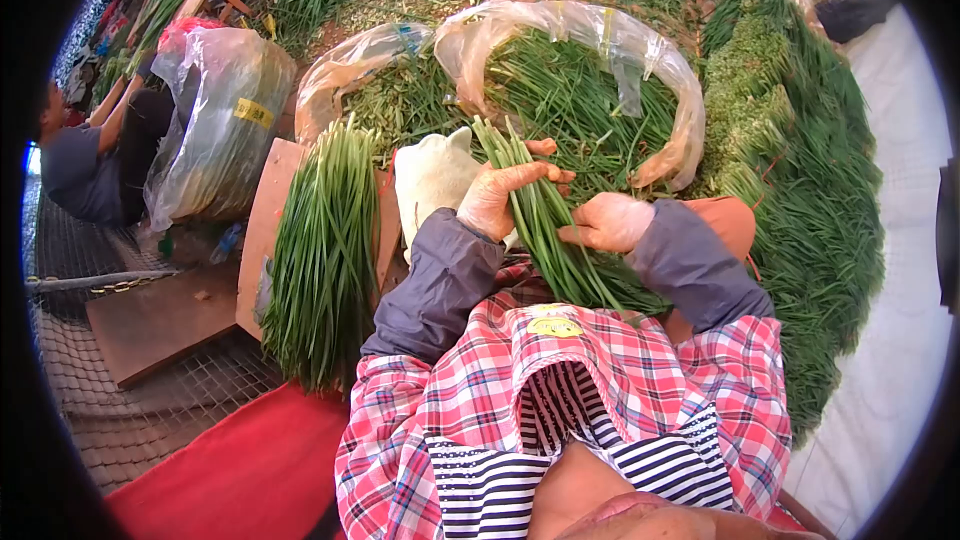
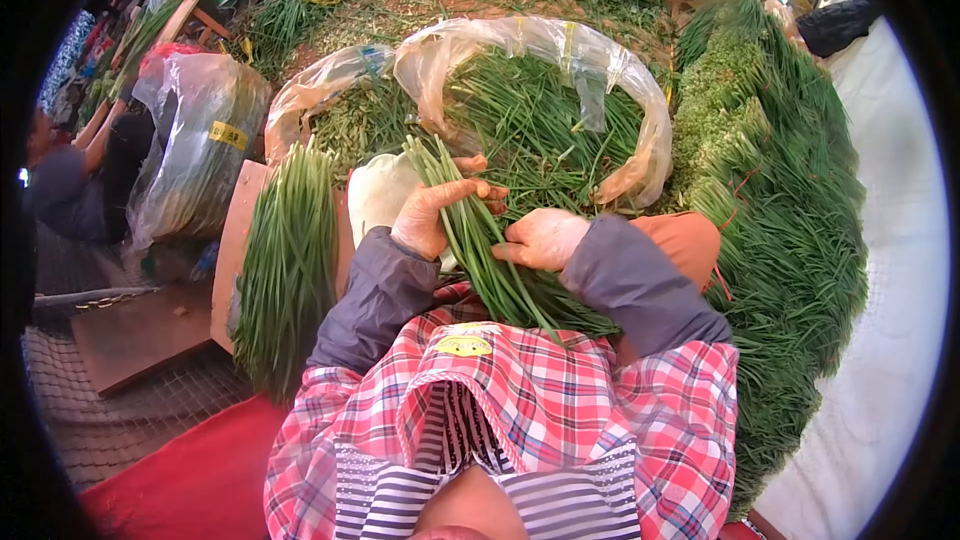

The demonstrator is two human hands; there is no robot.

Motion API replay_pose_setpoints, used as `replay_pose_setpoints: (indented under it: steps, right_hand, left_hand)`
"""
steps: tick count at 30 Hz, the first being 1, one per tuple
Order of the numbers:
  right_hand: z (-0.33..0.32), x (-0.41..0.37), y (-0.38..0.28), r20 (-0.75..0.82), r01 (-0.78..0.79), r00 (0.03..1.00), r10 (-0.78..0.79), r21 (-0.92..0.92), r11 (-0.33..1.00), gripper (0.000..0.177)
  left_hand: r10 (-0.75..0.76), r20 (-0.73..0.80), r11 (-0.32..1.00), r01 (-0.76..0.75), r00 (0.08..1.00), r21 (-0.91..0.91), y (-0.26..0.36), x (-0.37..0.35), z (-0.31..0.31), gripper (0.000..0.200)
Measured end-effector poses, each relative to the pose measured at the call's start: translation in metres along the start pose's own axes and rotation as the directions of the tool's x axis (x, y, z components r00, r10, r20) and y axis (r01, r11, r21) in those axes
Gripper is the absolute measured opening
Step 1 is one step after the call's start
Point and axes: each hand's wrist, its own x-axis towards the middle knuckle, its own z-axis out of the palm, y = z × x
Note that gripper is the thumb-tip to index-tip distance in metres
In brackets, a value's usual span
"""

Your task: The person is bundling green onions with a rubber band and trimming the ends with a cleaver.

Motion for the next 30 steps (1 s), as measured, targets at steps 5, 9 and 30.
replay_pose_setpoints:
  steps: [5,9,30]
  right_hand:
    - [-0.081,-0.004,0.041,-0.206,0.182,0.968,-0.141,0.197,0.963,0.057]
    - [-0.154,0.000,-0.022,-0.489,0.613,0.667,-0.561,-0.068,0.787,0.062]
    - [-0.085,0.032,0.020,-0.486,0.549,0.789,-0.375,0.287,0.785,0.089]
  left_hand:
    - [-0.044,0.018,0.999,0.045,0.999,-0.018,0.001,0.005,0.013,0.030]
    - [-0.087,0.112,0.995,0.081,0.990,0.059,-0.003,0.017,0.029,0.031]
    - [-0.095,0.104,0.988,0.081,0.990,0.129,-0.006,0.017,0.027,0.038]
